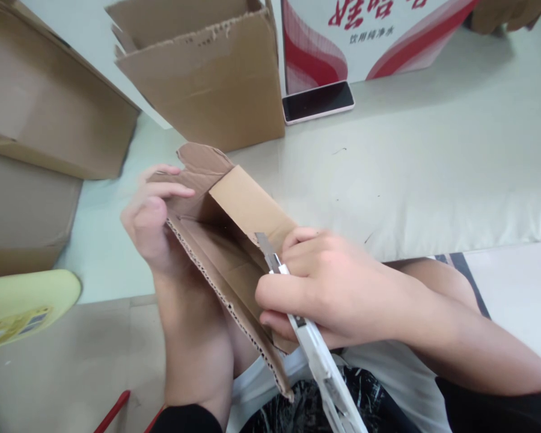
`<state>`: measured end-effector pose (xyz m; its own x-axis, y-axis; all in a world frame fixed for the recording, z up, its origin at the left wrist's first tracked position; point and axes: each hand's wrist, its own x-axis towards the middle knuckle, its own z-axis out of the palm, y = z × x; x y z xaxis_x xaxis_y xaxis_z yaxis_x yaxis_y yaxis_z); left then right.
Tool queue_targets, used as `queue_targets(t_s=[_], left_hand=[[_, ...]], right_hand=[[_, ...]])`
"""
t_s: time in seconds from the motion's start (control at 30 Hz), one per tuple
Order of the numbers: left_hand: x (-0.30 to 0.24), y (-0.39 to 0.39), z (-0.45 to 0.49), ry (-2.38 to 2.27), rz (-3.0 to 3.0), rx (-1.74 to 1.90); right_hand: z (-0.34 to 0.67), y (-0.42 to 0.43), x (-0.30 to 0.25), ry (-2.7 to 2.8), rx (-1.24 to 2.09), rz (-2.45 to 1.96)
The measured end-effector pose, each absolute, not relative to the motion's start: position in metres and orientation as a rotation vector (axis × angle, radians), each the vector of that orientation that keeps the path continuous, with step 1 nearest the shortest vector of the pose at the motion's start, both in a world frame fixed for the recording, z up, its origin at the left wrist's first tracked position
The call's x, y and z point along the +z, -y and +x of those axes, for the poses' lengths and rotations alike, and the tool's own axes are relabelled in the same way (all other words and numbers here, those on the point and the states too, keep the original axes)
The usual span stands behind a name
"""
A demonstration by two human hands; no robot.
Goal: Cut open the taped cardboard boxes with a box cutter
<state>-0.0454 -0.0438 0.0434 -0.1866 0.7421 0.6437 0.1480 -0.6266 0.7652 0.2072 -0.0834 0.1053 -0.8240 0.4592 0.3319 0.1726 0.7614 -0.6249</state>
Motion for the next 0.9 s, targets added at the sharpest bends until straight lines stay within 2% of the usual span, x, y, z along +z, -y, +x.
queue_targets(t_s=[0.67, 0.9], left_hand=[[0.0442, 0.0419, -0.0386, -1.054, 1.649, 1.898], [0.046, 0.0394, -0.0389, -1.05, 1.614, 1.896]], right_hand=[[0.2058, 0.0831, 0.1035, 2.436, 0.957, -0.498], [0.2018, 0.0844, 0.1059, 2.52, 0.877, -0.524]])
